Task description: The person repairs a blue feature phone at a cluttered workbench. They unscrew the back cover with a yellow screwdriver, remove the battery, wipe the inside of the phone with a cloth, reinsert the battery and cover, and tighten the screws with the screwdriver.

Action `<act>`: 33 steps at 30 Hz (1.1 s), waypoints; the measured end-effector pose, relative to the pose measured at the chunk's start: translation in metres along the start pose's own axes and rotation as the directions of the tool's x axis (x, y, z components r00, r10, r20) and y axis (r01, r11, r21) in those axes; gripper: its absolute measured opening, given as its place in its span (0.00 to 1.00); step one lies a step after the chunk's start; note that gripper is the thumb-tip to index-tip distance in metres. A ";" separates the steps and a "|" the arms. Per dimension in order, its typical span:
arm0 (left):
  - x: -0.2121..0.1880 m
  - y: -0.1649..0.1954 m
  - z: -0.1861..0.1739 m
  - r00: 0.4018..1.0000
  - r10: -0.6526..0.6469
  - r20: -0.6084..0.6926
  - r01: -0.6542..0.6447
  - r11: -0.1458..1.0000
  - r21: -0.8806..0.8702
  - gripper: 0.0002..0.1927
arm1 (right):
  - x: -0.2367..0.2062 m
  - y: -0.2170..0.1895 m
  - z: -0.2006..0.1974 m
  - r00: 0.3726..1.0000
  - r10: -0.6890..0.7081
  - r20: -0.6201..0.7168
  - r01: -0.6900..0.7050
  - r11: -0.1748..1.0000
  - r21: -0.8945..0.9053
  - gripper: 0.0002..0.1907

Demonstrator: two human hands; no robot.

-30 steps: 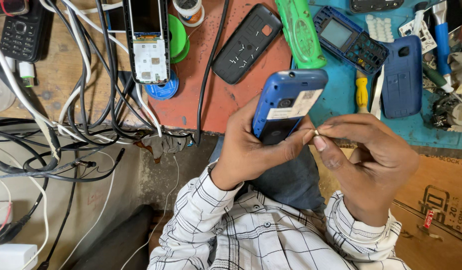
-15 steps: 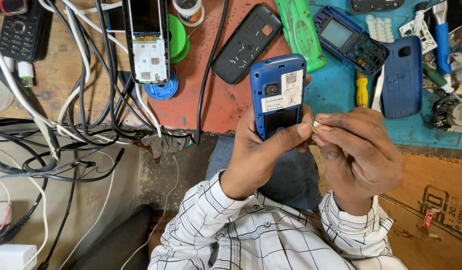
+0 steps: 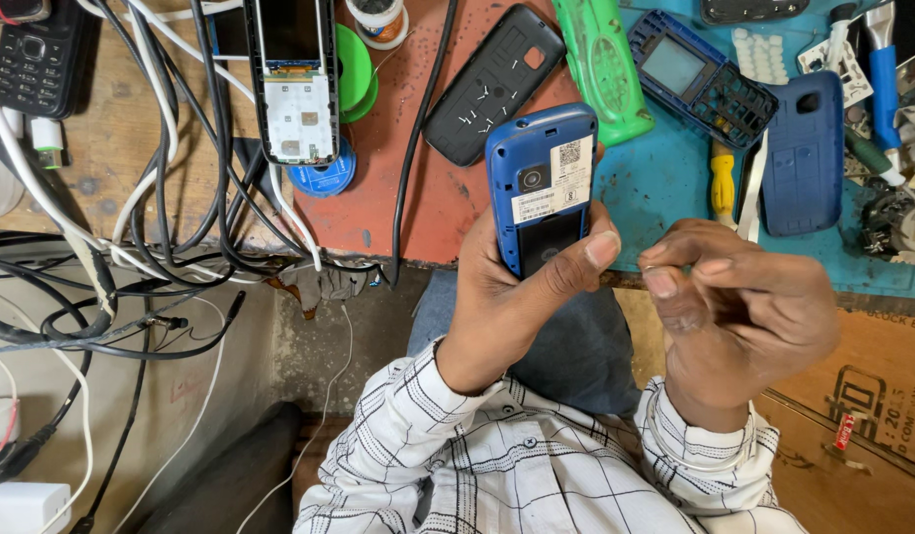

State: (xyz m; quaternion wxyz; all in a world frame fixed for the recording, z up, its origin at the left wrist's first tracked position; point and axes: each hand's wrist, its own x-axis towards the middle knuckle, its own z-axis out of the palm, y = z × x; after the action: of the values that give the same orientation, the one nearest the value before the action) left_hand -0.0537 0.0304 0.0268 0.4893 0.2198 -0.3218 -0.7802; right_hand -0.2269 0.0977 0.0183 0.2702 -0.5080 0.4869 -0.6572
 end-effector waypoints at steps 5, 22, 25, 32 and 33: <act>0.002 -0.003 -0.003 0.997 -0.017 0.078 0.017 1.000 -0.008 0.12 | 0.000 -0.006 -0.001 0.998 0.054 0.038 -0.056 0.997 0.047 0.19; 0.003 -0.017 -0.007 0.993 -0.010 0.120 0.017 0.998 -0.052 0.33 | -0.004 -0.024 0.017 1.000 -0.029 0.000 0.028 0.970 -0.240 0.23; -0.001 -0.020 -0.004 0.996 0.011 0.089 -0.004 0.997 -0.074 0.34 | -0.012 -0.023 0.016 0.994 -0.105 0.018 0.105 0.947 -0.304 0.22; -0.004 -0.026 -0.002 0.998 0.033 0.061 -0.028 0.996 -0.087 0.32 | -0.013 -0.023 0.012 0.996 -0.086 0.021 0.087 0.931 -0.354 0.24; -0.004 -0.027 -0.002 0.998 0.030 0.057 -0.024 0.994 -0.105 0.31 | -0.012 -0.024 0.013 0.995 -0.095 0.037 0.102 0.931 -0.352 0.24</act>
State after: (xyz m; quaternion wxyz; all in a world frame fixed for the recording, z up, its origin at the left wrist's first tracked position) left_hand -0.0679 0.0418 0.0063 0.5009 0.1665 -0.2980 -0.7954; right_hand -0.2076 0.1121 0.0352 0.1459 -0.5784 0.5681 -0.5670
